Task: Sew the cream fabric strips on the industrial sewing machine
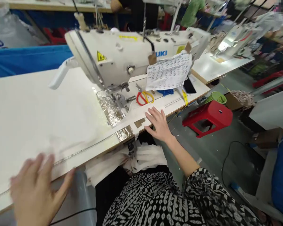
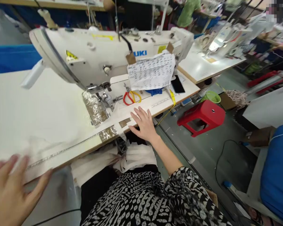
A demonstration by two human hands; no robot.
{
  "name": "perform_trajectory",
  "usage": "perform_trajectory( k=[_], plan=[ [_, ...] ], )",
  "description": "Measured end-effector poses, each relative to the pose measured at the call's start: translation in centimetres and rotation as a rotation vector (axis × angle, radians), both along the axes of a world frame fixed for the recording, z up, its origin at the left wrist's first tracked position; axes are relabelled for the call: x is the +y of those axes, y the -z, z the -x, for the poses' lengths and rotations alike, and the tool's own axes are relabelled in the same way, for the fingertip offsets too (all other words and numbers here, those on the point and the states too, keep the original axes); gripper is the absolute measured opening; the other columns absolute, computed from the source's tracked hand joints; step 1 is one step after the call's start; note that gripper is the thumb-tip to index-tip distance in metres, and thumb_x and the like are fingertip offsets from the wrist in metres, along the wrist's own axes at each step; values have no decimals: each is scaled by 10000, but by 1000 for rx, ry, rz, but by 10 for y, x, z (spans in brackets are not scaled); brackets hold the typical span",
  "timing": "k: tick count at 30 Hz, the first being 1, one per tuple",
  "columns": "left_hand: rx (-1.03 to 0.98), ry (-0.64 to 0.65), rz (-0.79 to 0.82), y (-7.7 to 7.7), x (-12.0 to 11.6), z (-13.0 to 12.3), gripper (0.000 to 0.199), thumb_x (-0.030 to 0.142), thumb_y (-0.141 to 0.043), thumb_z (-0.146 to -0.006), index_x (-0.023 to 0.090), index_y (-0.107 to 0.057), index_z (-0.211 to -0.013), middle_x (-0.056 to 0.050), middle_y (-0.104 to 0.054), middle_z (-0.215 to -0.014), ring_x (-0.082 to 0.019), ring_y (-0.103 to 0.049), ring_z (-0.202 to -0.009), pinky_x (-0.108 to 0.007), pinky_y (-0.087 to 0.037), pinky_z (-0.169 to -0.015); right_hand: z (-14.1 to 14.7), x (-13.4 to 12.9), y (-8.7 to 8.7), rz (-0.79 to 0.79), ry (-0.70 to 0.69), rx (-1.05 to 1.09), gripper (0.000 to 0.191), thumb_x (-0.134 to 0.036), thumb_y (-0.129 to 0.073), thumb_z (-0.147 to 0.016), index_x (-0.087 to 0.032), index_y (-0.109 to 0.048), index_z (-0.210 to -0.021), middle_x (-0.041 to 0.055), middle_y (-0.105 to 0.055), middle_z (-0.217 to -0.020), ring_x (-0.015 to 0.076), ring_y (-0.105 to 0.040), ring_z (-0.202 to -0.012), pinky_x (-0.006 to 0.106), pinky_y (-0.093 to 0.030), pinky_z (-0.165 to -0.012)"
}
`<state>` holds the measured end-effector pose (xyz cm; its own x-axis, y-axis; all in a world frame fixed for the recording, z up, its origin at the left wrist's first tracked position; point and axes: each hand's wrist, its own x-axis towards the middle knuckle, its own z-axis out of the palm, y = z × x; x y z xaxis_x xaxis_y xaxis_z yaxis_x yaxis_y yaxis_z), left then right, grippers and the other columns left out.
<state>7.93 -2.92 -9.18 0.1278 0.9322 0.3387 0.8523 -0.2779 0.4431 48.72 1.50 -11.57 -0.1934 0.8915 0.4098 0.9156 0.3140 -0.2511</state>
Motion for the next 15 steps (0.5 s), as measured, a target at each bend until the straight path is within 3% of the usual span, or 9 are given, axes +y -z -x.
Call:
perform_trajectory(
  k=[2,4,6,9,12,15],
  plan=[
    [42,63,-46,16,-4,5,716,489,-629,-918,623,-244,-1507,217,-351,-1599,-368,-484,-1386,-648,-375,-1159,-8,-4,1,6,-80,-23,502,-502,-509,-994,-211,-552,-1400,124,-573,-1440,294,-436,-1399,587,-175,-1229],
    [77,83,-190,33,-8,13,670,392,-666,-900,625,-374,-1456,160,-597,-1424,-318,-679,-1122,-580,-532,-1004,-13,-13,4,-34,-63,-8,334,-383,-505,-1003,-237,-643,-1271,95,-669,-1237,263,-558,-1211,566,-262,-1185],
    [106,33,-384,48,-16,25,660,302,-700,-859,592,-479,-1410,83,-758,-1140,-280,-733,-871,-514,-595,-843,-14,-27,8,-100,-35,32,253,-244,-489,-991,-249,-692,-1141,64,-687,-1059,232,-590,-1043,525,-350,-1105],
    [140,-83,-506,75,-35,45,529,273,-715,-807,457,-627,-1296,18,-775,-867,-280,-727,-724,-465,-606,-716,-4,-52,20,-135,-105,71,221,-175,-510,-964,-238,-689,-1077,52,-679,-991,218,-569,-977,473,-394,-1034],
    [207,-335,-239,109,-54,59,225,364,-615,-856,344,-686,-1069,-5,-728,-761,-322,-730,-785,-512,-620,-732,10,-77,36,20,-225,46,213,-191,-499,-985,-203,-670,-1111,70,-686,-1013,217,-561,-972,442,-400,-1016],
    [190,-387,223,141,-67,60,371,423,-455,-883,235,-659,-1129,-92,-729,-852,-378,-707,-947,-566,-610,-821,14,-99,52,368,-285,-40,218,-249,-515,-991,-170,-663,-1130,99,-689,-1040,236,-562,-970,399,-424,-907]
  ],
)
